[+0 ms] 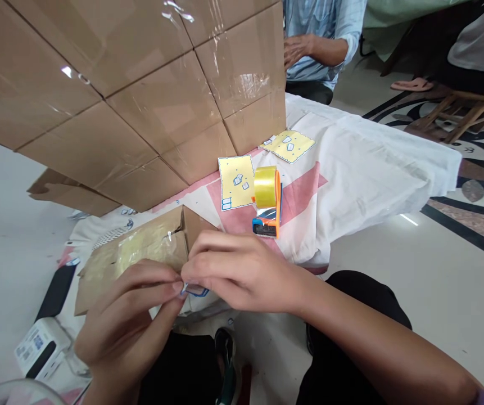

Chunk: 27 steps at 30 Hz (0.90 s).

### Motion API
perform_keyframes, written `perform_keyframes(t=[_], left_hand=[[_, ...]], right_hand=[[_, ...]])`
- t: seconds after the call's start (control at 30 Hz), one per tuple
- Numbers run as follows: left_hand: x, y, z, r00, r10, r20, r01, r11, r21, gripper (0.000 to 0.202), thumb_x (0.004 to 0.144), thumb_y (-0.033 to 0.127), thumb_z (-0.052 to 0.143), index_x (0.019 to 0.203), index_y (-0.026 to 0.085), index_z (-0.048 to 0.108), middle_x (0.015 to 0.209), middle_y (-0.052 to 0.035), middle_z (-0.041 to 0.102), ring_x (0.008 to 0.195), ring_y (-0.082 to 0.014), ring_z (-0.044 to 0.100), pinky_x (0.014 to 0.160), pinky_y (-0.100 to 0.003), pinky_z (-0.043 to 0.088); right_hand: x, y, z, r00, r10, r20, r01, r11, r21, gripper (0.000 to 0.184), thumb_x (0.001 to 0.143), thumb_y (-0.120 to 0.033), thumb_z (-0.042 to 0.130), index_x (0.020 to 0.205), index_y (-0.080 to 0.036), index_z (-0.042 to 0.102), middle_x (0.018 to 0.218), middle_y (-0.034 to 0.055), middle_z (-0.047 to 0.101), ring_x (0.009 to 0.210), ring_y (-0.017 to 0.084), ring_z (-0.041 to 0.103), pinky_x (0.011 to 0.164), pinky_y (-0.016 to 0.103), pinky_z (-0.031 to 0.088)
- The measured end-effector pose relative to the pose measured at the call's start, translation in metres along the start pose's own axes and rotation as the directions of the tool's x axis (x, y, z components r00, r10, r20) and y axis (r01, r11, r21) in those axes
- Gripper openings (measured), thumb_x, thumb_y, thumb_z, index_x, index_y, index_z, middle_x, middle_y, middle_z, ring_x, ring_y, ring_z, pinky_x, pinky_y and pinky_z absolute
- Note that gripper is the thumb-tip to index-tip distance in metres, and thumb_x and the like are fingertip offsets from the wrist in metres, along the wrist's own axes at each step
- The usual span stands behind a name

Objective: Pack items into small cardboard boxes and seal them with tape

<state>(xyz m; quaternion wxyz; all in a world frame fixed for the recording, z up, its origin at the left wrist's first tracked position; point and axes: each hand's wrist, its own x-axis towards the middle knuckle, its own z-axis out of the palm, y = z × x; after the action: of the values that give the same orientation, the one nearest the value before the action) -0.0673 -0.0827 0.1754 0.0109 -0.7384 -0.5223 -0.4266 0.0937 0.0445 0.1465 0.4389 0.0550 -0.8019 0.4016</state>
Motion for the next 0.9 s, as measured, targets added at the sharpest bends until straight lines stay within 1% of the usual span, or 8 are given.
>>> perform_keyframes(t=[0.13,0.27,0.37,0.43,0.63,0.9], left_hand=[[-0.0007,-0.0006,0.0019,1.0,-0.002,-0.028,0.004,0.998,0.055,0.022,0.081,0.0,0.064,0.088,0.021,0.064,0.088,-0.003,0.065,0.077,-0.0154,0.062,0.066,-0.03,0.051],[-0.0024,0.0004,0.0035,0.997,-0.002,-0.079,0.01,0.994,0.106,0.023,0.079,-0.001,0.064,0.088,0.019,0.065,0.098,-0.0041,0.063,0.085,-0.0151,0.061,0.072,-0.028,0.052],[-0.0033,0.0018,0.0042,0.994,0.011,-0.111,0.004,0.991,0.13,0.021,0.078,-0.001,0.065,0.087,0.018,0.066,0.104,-0.0052,0.061,0.087,-0.0145,0.059,0.073,-0.028,0.052],[-0.0035,0.0026,0.0044,0.994,-0.005,-0.112,0.019,0.992,0.126,0.022,0.078,-0.001,0.065,0.088,0.017,0.065,0.105,-0.0054,0.061,0.086,-0.0143,0.059,0.073,-0.028,0.052],[-0.0046,0.0029,0.0049,0.994,-0.054,-0.097,0.063,0.994,0.089,0.021,0.081,0.001,0.063,0.091,0.019,0.063,0.099,-0.0041,0.063,0.085,-0.0157,0.063,0.073,-0.029,0.053],[-0.0056,0.0017,0.0045,0.996,-0.051,-0.08,0.057,0.996,0.074,0.023,0.081,0.0,0.062,0.093,0.019,0.062,0.096,-0.0044,0.065,0.085,-0.0163,0.064,0.073,-0.03,0.054]], right_hand=[[-0.0005,-0.0001,-0.0008,1.0,0.006,0.001,-0.006,1.0,-0.024,0.017,0.098,-0.009,0.048,0.098,-0.014,0.065,0.096,0.0072,0.06,0.085,0.012,0.059,0.074,0.025,0.052],[-0.0009,-0.0002,-0.0013,1.0,0.003,0.001,-0.003,0.999,-0.045,0.018,0.098,-0.008,0.047,0.1,-0.015,0.064,0.096,0.0073,0.06,0.085,0.012,0.059,0.073,0.025,0.051],[-0.0016,0.0002,-0.0015,1.0,0.0,0.007,0.0,0.998,-0.061,0.019,0.098,-0.008,0.046,0.102,-0.016,0.063,0.097,0.0072,0.06,0.086,0.012,0.059,0.073,0.025,0.051],[-0.0023,0.0005,-0.0017,1.0,0.001,0.011,0.0,0.997,-0.076,0.019,0.097,-0.008,0.046,0.102,-0.016,0.062,0.097,0.0071,0.06,0.086,0.012,0.058,0.073,0.025,0.051],[-0.0034,0.0006,-0.0016,1.0,0.016,0.019,-0.015,0.995,-0.097,0.018,0.096,-0.008,0.046,0.102,-0.016,0.061,0.097,0.0067,0.06,0.086,0.013,0.058,0.072,0.025,0.05],[-0.0037,0.001,-0.0017,1.0,0.026,0.007,-0.025,0.995,-0.092,0.017,0.096,-0.008,0.046,0.101,-0.016,0.06,0.097,0.0067,0.059,0.087,0.013,0.058,0.073,0.025,0.05]])
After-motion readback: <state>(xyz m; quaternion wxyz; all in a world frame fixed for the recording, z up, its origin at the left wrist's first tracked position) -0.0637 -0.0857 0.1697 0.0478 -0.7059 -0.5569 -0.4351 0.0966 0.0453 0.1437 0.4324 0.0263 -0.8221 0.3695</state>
